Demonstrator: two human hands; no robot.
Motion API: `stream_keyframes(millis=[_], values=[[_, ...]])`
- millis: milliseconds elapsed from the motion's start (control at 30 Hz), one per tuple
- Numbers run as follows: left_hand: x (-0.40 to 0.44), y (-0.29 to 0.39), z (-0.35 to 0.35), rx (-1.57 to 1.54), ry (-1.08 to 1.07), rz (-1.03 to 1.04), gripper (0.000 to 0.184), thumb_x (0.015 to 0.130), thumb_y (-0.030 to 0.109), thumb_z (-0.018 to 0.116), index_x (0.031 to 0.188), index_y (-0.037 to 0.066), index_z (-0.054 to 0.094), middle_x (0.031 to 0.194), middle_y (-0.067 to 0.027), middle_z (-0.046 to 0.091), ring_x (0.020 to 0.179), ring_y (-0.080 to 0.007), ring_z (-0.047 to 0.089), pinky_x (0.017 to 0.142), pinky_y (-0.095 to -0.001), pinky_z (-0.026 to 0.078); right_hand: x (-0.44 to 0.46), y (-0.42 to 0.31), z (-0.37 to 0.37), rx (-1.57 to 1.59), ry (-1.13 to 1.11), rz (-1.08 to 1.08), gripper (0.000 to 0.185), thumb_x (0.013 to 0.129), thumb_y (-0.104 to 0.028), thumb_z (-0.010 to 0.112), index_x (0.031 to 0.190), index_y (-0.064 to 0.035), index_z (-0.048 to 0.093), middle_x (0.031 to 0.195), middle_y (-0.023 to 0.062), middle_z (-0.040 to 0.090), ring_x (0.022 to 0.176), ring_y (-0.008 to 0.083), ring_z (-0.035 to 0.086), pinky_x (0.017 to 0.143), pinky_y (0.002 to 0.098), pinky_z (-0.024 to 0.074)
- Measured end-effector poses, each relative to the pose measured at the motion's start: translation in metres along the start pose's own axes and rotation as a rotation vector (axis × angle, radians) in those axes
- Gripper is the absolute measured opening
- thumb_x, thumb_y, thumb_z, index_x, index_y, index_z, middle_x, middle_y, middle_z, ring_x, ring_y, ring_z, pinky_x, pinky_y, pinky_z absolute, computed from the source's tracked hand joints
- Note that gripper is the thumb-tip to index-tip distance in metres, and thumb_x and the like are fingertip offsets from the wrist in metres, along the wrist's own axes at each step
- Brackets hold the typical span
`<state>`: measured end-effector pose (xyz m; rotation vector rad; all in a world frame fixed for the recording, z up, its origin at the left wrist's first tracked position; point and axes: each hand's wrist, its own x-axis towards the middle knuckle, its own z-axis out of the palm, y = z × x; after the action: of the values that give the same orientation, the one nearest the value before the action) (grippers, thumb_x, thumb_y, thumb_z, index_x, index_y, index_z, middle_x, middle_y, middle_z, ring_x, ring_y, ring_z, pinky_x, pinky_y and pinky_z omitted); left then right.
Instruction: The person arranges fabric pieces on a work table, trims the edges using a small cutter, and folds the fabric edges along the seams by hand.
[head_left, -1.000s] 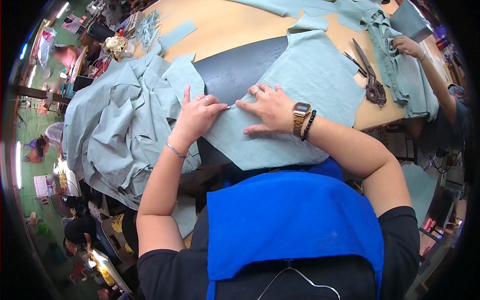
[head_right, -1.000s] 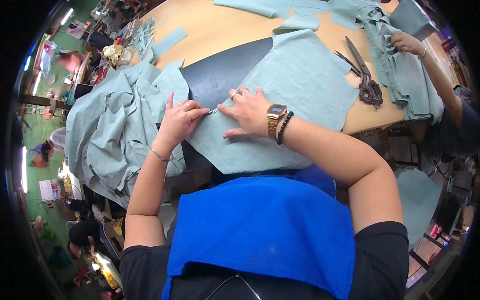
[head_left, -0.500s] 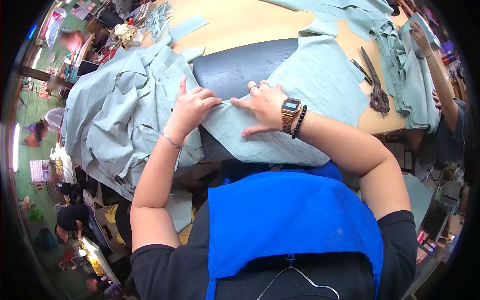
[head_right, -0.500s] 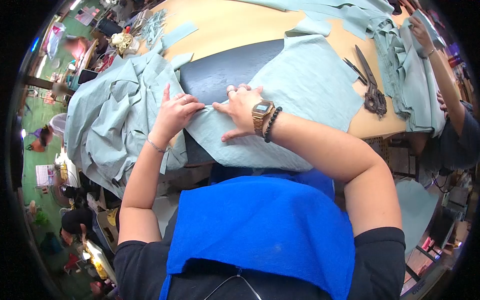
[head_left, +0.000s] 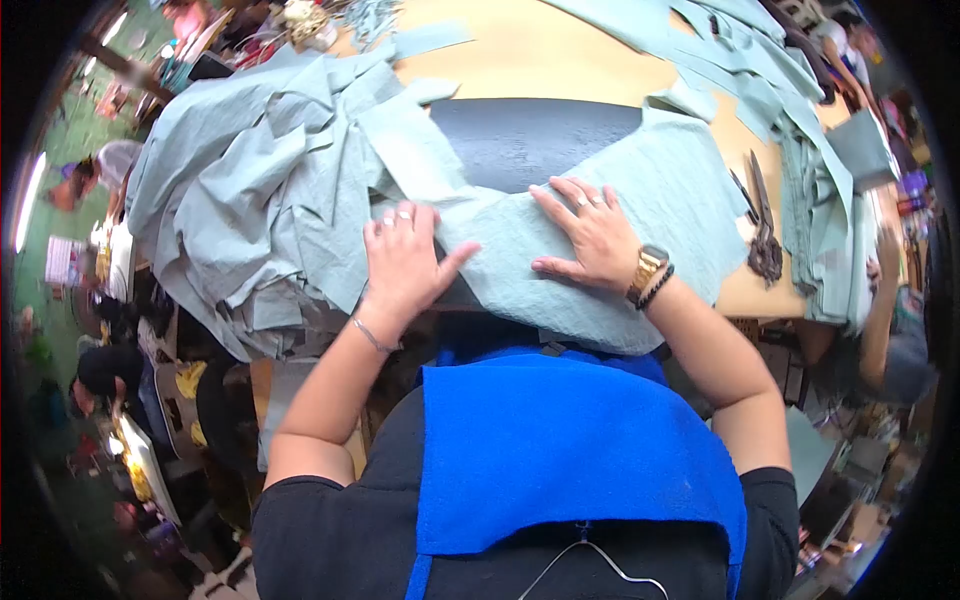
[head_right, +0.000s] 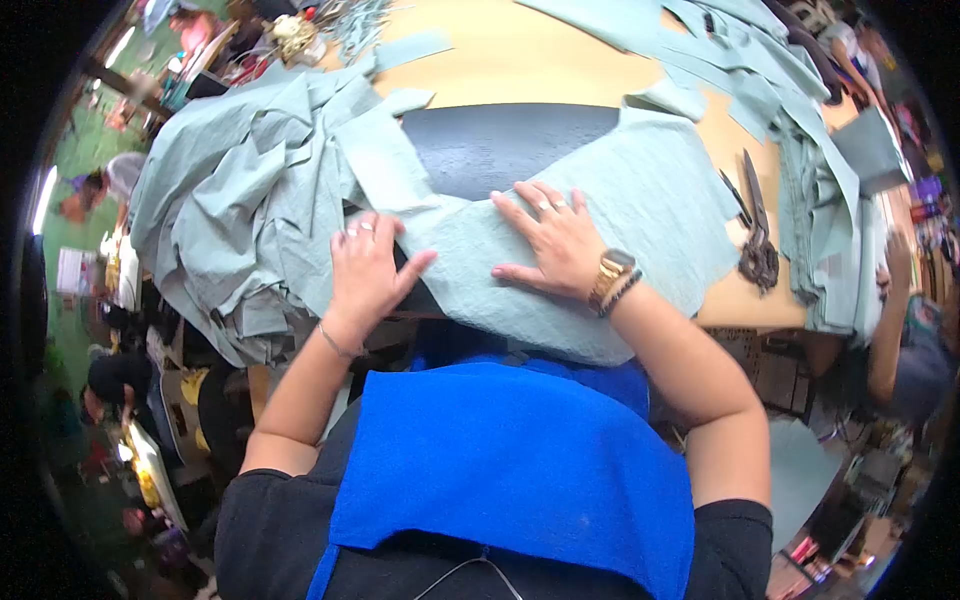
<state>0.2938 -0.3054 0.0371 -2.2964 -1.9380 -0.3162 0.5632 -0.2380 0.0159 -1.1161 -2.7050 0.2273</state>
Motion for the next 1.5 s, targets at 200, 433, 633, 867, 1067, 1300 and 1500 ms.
stream_keyframes(millis=[200, 433, 633, 867, 1067, 1300, 1500], values=[[-0.035, 0.049, 0.016, -0.351, -0.022, -0.095, 0.038, 0.086, 0.04, 0.066, 0.104, 0.007, 0.057, 0.1, -0.0163, 0.06, 0.097, -0.0322, 0.059, 0.081, -0.0421, 0.041, 0.009, -0.021, 0.015, 0.265, 0.011, 0.197, 0.075, 0.093, -0.05, 0.053, 0.152, -0.013, 0.025, 0.152, 0.0161, 0.033, 0.143, 0.0318, 0.028, 0.112, 0.0619, 0.0141], [-0.08, -0.044, -0.005, -1.077, 0.255, -0.838, 0.035, 0.1, 0.03, 0.051, 0.114, -0.001, 0.06, 0.108, -0.0077, 0.063, 0.099, -0.0163, 0.056, 0.09, -0.0327, 0.045, 0.028, 0.008, -0.003, 0.628, 0.315, 0.02, 0.059, 0.098, -0.024, 0.053, 0.149, -0.0047, 0.03, 0.149, 0.0175, 0.039, 0.138, 0.0277, 0.037, 0.115, 0.0406, 0.0236], [-0.285, -0.213, -0.118, -1.281, 1.083, -1.299, 0.039, 0.093, 0.032, 0.055, 0.111, -0.001, 0.066, 0.104, -0.0147, 0.068, 0.091, -0.0267, 0.066, 0.085, -0.0373, 0.052, 0.017, 0.076, 0.021, 0.576, 0.341, 0.173, 0.055, 0.1, -0.026, 0.052, 0.147, -0.0059, 0.034, 0.144, 0.0172, 0.044, 0.133, 0.0251, 0.042, 0.11, 0.0372, 0.0321], [-0.48, -0.243, -0.239, -0.396, 1.73, -1.537, 0.041, 0.092, 0.015, 0.049, 0.121, -0.013, 0.052, 0.118, -0.0242, 0.061, 0.098, -0.0379, 0.066, 0.085, -0.0493, 0.056, 0.009, 0.075, 0.022, 0.557, 0.291, 0.19, 0.05, 0.094, -0.014, 0.062, 0.139, -0.0018, 0.046, 0.132, 0.0152, 0.055, 0.125, 0.0232, 0.05, 0.108, 0.0351, 0.035], [-0.461, -0.287, -0.188, 0.374, 0.915, -1.427, 0.041, 0.095, 0.018, 0.049, 0.123, -0.012, 0.046, 0.117, -0.0297, 0.059, 0.109, -0.0416, 0.058, 0.096, -0.045, 0.044, 0.01, 0.073, 0.022, 0.456, 0.287, 0.173, 0.047, 0.092, -0.015, 0.065, 0.135, -0.0033, 0.052, 0.131, 0.0132, 0.057, 0.123, 0.0231, 0.052, 0.106, 0.0345, 0.0375], [-0.374, -0.268, 0.11, -0.614, 0.316, -1.564, 0.087, 0.094, 0.06, 0.044, 0.153, 0.005, 0.01, 0.155, -0.0263, 0.022, 0.143, -0.0374, 0.025, 0.115, -0.0417, 0.024, 0.008, 0.064, 0.014, 0.342, 0.304, 0.159, 0.048, 0.088, -0.013, 0.067, 0.132, -0.0035, 0.052, 0.125, 0.0151, 0.059, 0.117, 0.0273, 0.056, 0.103, 0.0356, 0.041], [-0.344, -0.234, 0.23, -0.859, 1.365, -1.387, 0.063, 0.104, 0.039, 0.038, 0.148, -0.004, 0.026, 0.155, -0.0227, 0.023, 0.142, -0.0329, 0.027, 0.117, -0.04, 0.021, 0.008, 0.06, 0.01, 0.322, 0.362, 0.136, 0.045, 0.083, -0.016, 0.071, 0.124, -0.0033, 0.057, 0.121, 0.0182, 0.06, 0.115, 0.036, 0.056, 0.105, 0.0452, 0.0377]])
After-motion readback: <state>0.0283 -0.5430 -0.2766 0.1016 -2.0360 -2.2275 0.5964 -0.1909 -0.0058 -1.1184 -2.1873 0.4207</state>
